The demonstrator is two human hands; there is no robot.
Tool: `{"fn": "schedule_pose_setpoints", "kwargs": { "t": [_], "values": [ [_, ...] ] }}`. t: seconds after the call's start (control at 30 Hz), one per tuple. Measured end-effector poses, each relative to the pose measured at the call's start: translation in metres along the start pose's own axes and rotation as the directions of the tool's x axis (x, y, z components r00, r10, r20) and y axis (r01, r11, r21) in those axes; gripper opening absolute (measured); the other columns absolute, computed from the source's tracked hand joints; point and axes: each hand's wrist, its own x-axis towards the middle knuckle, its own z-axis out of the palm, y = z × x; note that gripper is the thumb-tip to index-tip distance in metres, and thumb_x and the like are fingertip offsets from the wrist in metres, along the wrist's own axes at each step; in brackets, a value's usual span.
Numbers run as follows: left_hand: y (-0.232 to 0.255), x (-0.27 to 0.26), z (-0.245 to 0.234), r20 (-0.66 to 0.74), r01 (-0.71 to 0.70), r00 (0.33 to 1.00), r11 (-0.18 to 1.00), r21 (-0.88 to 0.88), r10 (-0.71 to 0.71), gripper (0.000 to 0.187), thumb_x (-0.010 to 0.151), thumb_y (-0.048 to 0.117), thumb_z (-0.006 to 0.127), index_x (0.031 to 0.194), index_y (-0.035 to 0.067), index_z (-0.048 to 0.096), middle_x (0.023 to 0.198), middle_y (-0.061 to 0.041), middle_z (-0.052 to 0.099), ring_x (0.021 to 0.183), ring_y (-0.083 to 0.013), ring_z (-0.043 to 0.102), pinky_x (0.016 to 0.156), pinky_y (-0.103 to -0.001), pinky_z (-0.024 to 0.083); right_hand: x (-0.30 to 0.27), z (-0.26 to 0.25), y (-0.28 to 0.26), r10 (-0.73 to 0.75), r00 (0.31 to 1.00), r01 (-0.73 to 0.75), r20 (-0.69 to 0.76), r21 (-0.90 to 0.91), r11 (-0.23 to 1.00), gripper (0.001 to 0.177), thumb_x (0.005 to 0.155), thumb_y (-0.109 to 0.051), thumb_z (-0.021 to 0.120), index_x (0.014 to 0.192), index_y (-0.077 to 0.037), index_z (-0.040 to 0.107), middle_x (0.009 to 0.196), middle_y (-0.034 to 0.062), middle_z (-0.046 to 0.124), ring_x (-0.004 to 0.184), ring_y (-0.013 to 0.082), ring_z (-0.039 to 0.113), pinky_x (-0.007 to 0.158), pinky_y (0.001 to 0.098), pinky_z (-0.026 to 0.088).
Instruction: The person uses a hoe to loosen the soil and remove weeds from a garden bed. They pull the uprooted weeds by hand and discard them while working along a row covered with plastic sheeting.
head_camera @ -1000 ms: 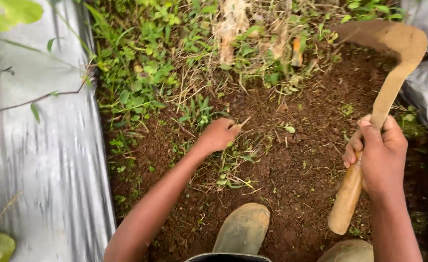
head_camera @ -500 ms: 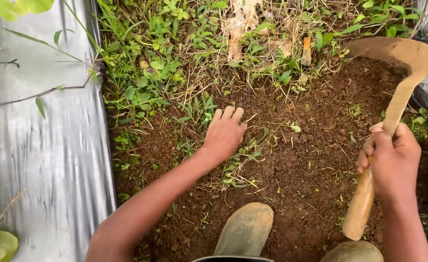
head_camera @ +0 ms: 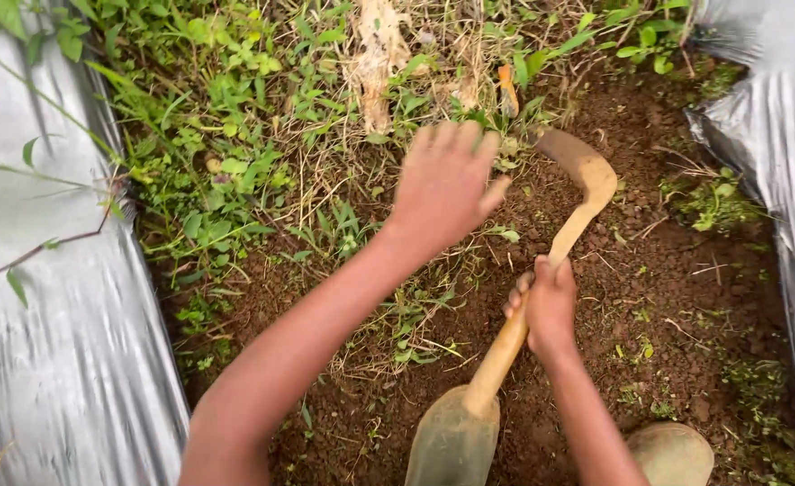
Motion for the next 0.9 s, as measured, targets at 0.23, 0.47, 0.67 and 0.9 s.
{"fn": "schedule_pose_setpoints", "kwargs": {
  "t": [0.23,0.47,0.67,0.9],
  "values": [
    [0.031,0.053,0.001,0.103,-0.132,0.985,0.99,-0.043,0.135,0.089,0.09,0.058,0.07,0.155,0.013,0.029,0.156,-0.014,0.041,0.147,-0.0317,0.032,0.124,-0.049,0.019,-0.021,-0.033,0.011,0.013,0.998,-0.017,-0.062,-0.067,0.998,0.022,0.108,-0.008,0.032,0.116,0.005,0.048,0.064,0.0032,0.044,0.042,0.015,0.049,0.034,0.0299,0.046],
    [0.025,0.085,0.08,0.062,-0.103,0.994,0.975,0.195,0.092,0.075,0.095,0.063,0.054,0.146,0.009,0.04,0.131,-0.01,0.05,0.123,-0.0251,0.048,0.106,-0.043,0.035,-0.015,-0.079,-0.019,-0.234,0.964,0.193,-0.125,-0.275,0.942,0.013,0.111,-0.002,0.04,0.111,0.003,0.051,0.066,0.0088,0.053,0.047,0.0166,0.054,0.037,0.028,0.051],
    [0.032,0.099,0.122,-0.163,-0.061,0.983,0.986,0.153,0.086,0.006,0.097,0.012,0.055,0.102,0.01,0.055,0.088,-0.01,0.07,0.09,-0.0262,0.07,0.109,-0.049,0.036,-0.016,-0.072,-0.056,-0.524,0.803,0.538,-0.284,-0.035,0.843,0.012,0.117,-0.001,0.032,0.117,-0.005,0.043,0.07,0.0012,0.049,0.049,0.0106,0.053,0.042,0.0233,0.05],
    [0.024,0.084,0.097,-0.125,0.05,0.991,0.998,0.03,-0.046,0.022,0.101,0.031,0.05,0.094,0.016,0.065,0.059,0.002,0.063,0.059,-0.0147,0.064,0.1,-0.041,0.039,0.006,-0.022,-0.017,-0.109,0.986,0.127,-0.126,0.14,0.982,0.013,0.109,-0.009,0.034,0.117,-0.007,0.043,0.064,-0.004,0.048,0.045,0.009,0.05,0.036,0.0225,0.048]
  ]
}}
